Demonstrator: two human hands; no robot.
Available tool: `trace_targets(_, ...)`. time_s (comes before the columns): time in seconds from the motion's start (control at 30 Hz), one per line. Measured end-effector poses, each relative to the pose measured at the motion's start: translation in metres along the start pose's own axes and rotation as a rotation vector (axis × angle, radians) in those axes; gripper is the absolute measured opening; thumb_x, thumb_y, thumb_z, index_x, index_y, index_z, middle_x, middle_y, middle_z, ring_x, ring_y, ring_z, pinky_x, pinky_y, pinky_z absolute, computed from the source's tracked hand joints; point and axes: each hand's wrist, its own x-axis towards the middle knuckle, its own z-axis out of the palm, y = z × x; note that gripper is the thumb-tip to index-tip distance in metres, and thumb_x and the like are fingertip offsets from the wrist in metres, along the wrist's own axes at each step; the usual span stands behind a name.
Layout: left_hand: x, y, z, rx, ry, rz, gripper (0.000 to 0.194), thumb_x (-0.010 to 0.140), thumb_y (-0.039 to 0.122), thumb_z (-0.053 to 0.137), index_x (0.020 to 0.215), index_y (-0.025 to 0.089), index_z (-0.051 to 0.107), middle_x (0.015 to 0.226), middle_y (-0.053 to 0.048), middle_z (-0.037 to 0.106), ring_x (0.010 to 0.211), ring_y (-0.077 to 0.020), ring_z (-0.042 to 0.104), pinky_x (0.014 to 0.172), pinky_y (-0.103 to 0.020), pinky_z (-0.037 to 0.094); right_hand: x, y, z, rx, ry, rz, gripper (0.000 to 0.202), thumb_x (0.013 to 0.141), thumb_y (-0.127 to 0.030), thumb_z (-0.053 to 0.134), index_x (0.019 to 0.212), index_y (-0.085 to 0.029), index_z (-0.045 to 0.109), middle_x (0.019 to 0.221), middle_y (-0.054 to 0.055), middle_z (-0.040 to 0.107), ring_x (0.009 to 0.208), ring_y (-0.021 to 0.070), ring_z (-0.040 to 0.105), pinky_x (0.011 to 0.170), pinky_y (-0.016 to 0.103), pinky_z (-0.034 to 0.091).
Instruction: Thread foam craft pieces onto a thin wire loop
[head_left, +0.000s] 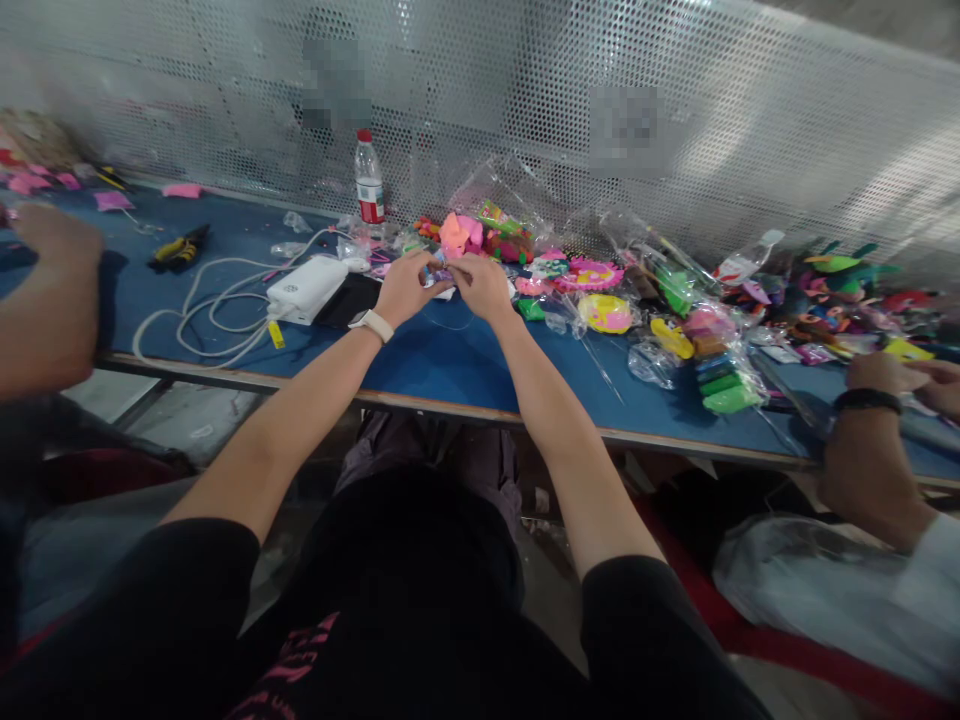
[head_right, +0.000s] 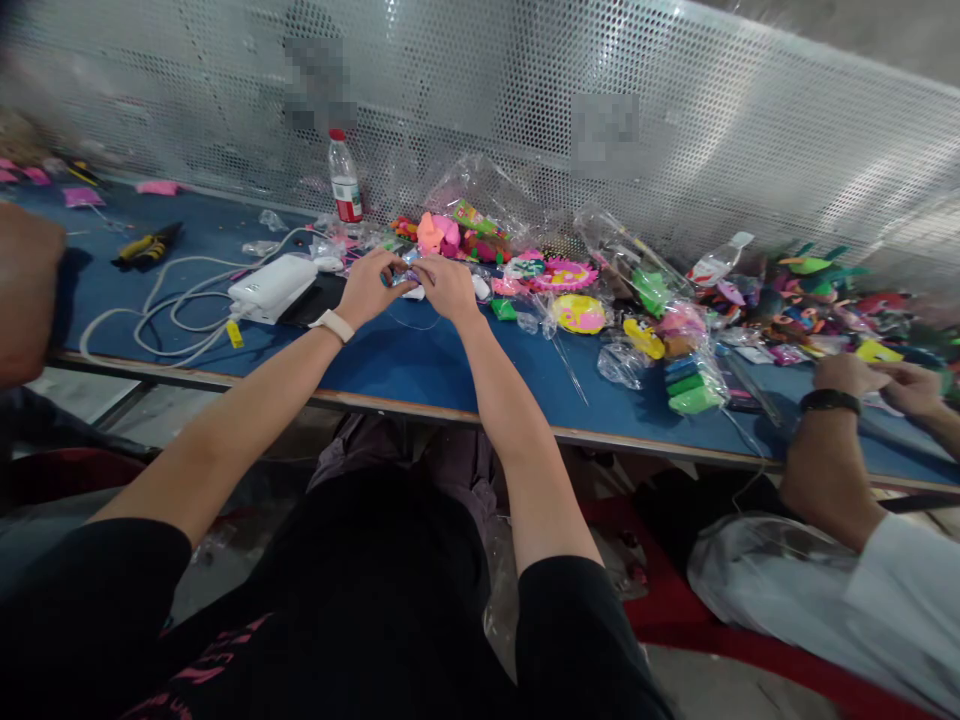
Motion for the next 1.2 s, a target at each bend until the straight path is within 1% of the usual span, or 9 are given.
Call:
trace_targets(0.1, 0.000, 0.005, -0.002, 0.001, 0.016, 0.000, 0.016, 0.094, 0.031, 0.078, 0.103, 0.021, 0.070, 0.100, -0.007, 0.071, 0.080, -0.0197, 0.063, 0.086, -0.038, 0.055, 0.000, 0.002, 0.001, -0.001, 0.008, -0.002, 0.034, 0.110, -0.031, 0.050, 0.124, -0.028, 0.081, 0.114, 0.006, 0.080, 0.108, 0.0265, 0.074, 0.097, 0.041, 0.055)
trace_targets(0.2, -0.001, 0.007, -0.003, 0.023, 0.003, 0.007, 0.011, 0.093, 0.019, 0.073, 0.103, 0.021, 0.070, 0.100, -0.007, 0.070, 0.082, -0.0205, 0.065, 0.087, -0.039, 0.054, 0.000, 0.003, 0.002, -0.017, 0.014, 0.012, 0.035, 0.110, -0.030, 0.049, 0.124, -0.028, 0.082, 0.111, 0.006, 0.080, 0.106, 0.0265, 0.074, 0.096, 0.042, 0.056)
trace_targets(0.3, -0.002, 0.008, -0.004, 0.063, -0.013, 0.021, 0.019, 0.090, 0.010, 0.066, 0.105, 0.020, 0.069, 0.107, -0.009, 0.071, 0.088, -0.0227, 0.067, 0.087, -0.040, 0.054, 0.000, 0.001, 0.002, -0.018, 0.005, 0.026, 0.035, 0.110, -0.029, 0.049, 0.123, -0.028, 0.082, 0.111, 0.007, 0.080, 0.105, 0.0266, 0.074, 0.096, 0.043, 0.056)
trace_targets(0.47, -0.002, 0.009, -0.007, 0.150, -0.034, -0.003, 0.011, 0.094, 0.020, 0.071, 0.105, 0.020, 0.069, 0.112, -0.013, 0.072, 0.101, -0.0293, 0.070, 0.096, -0.046, 0.052, 0.000, -0.006, 0.000, -0.005, -0.001, 0.033, 0.035, 0.109, -0.031, 0.050, 0.121, -0.025, 0.082, 0.114, 0.007, 0.081, 0.107, 0.0262, 0.074, 0.096, 0.041, 0.055)
trace_targets(0.63, -0.001, 0.008, -0.008, 0.179, -0.057, 0.022, 0.012, 0.097, 0.027, 0.071, 0.107, 0.021, 0.071, 0.115, -0.014, 0.071, 0.109, -0.0348, 0.069, 0.107, -0.054, 0.046, -0.001, -0.009, -0.002, -0.038, -0.016, 0.033, 0.036, 0.109, -0.028, 0.048, 0.121, -0.025, 0.082, 0.117, 0.008, 0.081, 0.110, 0.0278, 0.073, 0.097, 0.042, 0.055)
trace_targets(0.8, -0.001, 0.011, -0.007, 0.194, -0.034, 0.065, 0.013, 0.100, 0.029, 0.068, 0.110, 0.022, 0.073, 0.110, -0.013, 0.071, 0.115, -0.0360, 0.067, 0.111, -0.056, 0.043, 0.000, -0.014, -0.001, -0.092, -0.024, 0.027, 0.035, 0.107, -0.021, 0.049, 0.118, -0.025, 0.082, 0.115, 0.007, 0.080, 0.108, 0.0273, 0.073, 0.094, 0.041, 0.055)
trace_targets(0.93, -0.002, 0.016, -0.009, 0.180, -0.034, 0.067, 0.015, 0.104, 0.031, 0.061, 0.105, 0.022, 0.073, 0.109, -0.013, 0.071, 0.112, -0.0351, 0.067, 0.109, -0.055, 0.043, 0.001, -0.017, -0.002, -0.107, -0.013, 0.024, 0.037, 0.108, -0.022, 0.046, 0.118, -0.027, 0.082, 0.113, 0.007, 0.080, 0.106, 0.0262, 0.074, 0.092, 0.040, 0.056)
trace_targets(1.03, -0.002, 0.018, -0.007, 0.159, -0.005, 0.025, 0.021, 0.107, 0.032, 0.055, 0.101, 0.022, 0.072, 0.108, -0.013, 0.072, 0.107, -0.0338, 0.068, 0.105, -0.054, 0.044, 0.001, -0.016, -0.003, -0.126, -0.011, 0.008, 0.038, 0.110, -0.024, 0.046, 0.123, -0.026, 0.081, 0.115, 0.007, 0.081, 0.107, 0.0267, 0.074, 0.091, 0.039, 0.057)
trace_targets(1.2, 0.000, 0.006, 0.003, 0.086, 0.031, -0.060, 0.023, 0.107, 0.033, 0.056, 0.092, 0.021, 0.069, 0.098, -0.011, 0.072, 0.094, -0.0282, 0.068, 0.093, -0.046, 0.049, 0.000, -0.014, -0.003, -0.098, -0.021, 0.007, 0.036, 0.111, -0.029, 0.048, 0.125, -0.028, 0.081, 0.116, 0.007, 0.081, 0.108, 0.0267, 0.074, 0.094, 0.039, 0.056)
